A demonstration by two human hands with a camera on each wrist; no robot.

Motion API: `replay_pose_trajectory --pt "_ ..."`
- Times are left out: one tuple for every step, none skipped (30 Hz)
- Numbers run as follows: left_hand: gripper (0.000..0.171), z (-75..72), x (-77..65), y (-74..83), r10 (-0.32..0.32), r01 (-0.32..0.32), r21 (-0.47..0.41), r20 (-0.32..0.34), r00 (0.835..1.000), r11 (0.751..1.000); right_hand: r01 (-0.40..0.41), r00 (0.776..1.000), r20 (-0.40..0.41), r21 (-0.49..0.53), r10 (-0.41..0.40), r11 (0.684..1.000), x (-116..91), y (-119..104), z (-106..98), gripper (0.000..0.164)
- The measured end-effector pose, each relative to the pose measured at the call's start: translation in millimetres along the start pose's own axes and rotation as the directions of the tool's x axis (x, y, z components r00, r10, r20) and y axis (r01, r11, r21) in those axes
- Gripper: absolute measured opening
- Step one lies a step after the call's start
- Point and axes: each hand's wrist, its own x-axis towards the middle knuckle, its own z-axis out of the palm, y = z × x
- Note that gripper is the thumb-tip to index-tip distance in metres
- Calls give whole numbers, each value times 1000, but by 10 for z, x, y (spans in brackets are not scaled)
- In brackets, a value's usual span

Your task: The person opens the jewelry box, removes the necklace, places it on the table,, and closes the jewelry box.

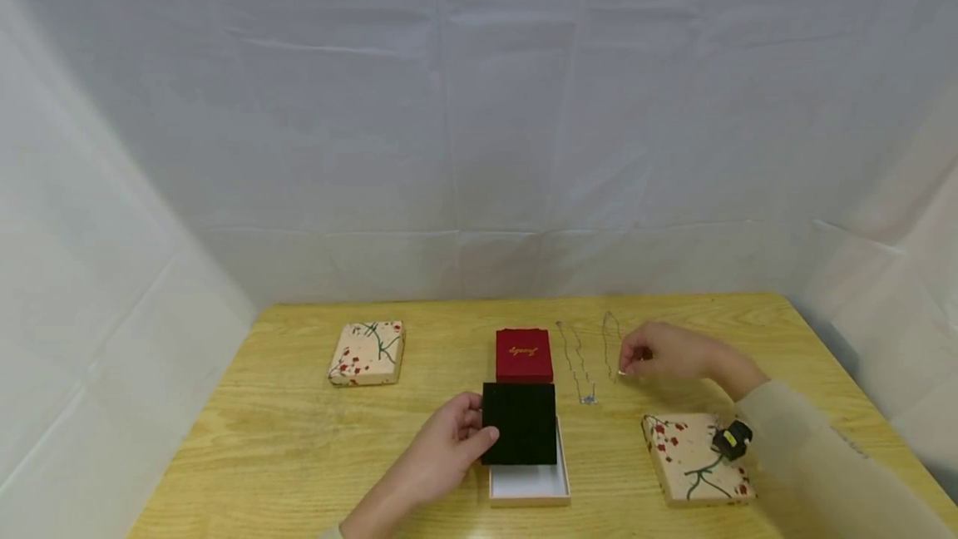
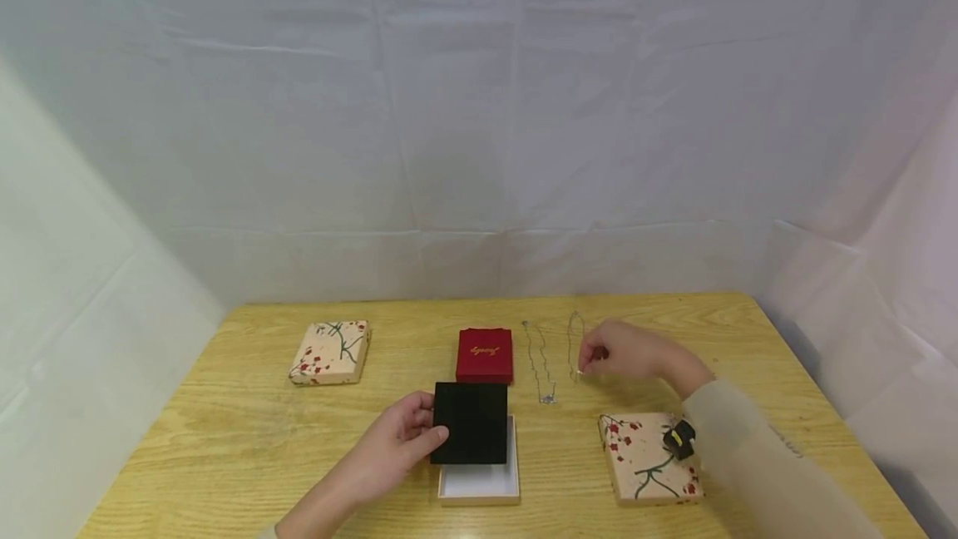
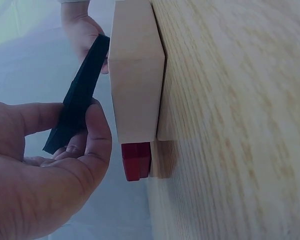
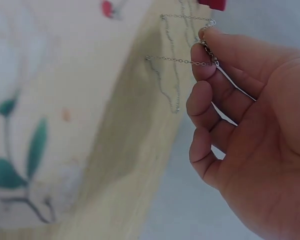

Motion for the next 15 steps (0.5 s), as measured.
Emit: replay_pose_trajectory --pt "53 0 0 0 2 -2 -1 0 1000 1000 1 1000 6 -2 -1 1000 0 0 18 10" --pt "53 0 -1 0 2 -2 0 0 1000 1000 -3 1000 9 -6 3 1000 0 1 36 10" --pt "53 0 0 -1 3 -3 -1 0 1000 1000 -6 1000 13 -9 7 1000 0 3 54 10" --pt "53 0 0 -1 2 -2 -1 0 1000 1000 -14 1000 16 -14 14 1000 1 3 73 9" --pt "53 0 1 -2 2 -2 0 -1 1000 1000 -21 1000 20 -20 21 1000 2 4 89 9" --pt "53 1 2 -2 1 -1 1 -1 1000 1000 -26 999 23 -27 27 999 4 5 105 9" --pt "53 2 2 -2 -1 1 1 -2 1000 1000 -31 999 28 -27 32 999 5 3 117 9" --pt "53 3 3 -2 -4 4 3 -3 1000 1000 -36 999 32 -25 37 999 6 3 128 10" --pt "54 3 4 -2 -5 5 4 -4 1000 1000 -42 998 37 -21 42 999 7 1 138 10" --pt "54 4 5 -3 -7 7 5 -4 1000 1000 -43 998 40 -20 44 999 9 -2 146 10" --pt "54 4 5 -4 -10 10 6 -5 1000 1000 -43 998 43 -18 44 999 11 -4 154 10" --pt "55 4 4 -4 -11 11 6 -5 1000 1000 -37 998 47 -19 38 999 14 -6 160 11" --pt "55 4 4 -5 -13 13 6 -6 1000 1000 -35 998 52 -16 36 999 16 -10 164 11" --pt "56 4 5 -6 -15 15 6 -6 1000 1000 -34 998 57 -20 35 999 20 -10 170 11" --pt "56 3 5 -7 -17 17 4 -6 1000 1000 -28 998 62 -17 29 999 22 -10 175 11"
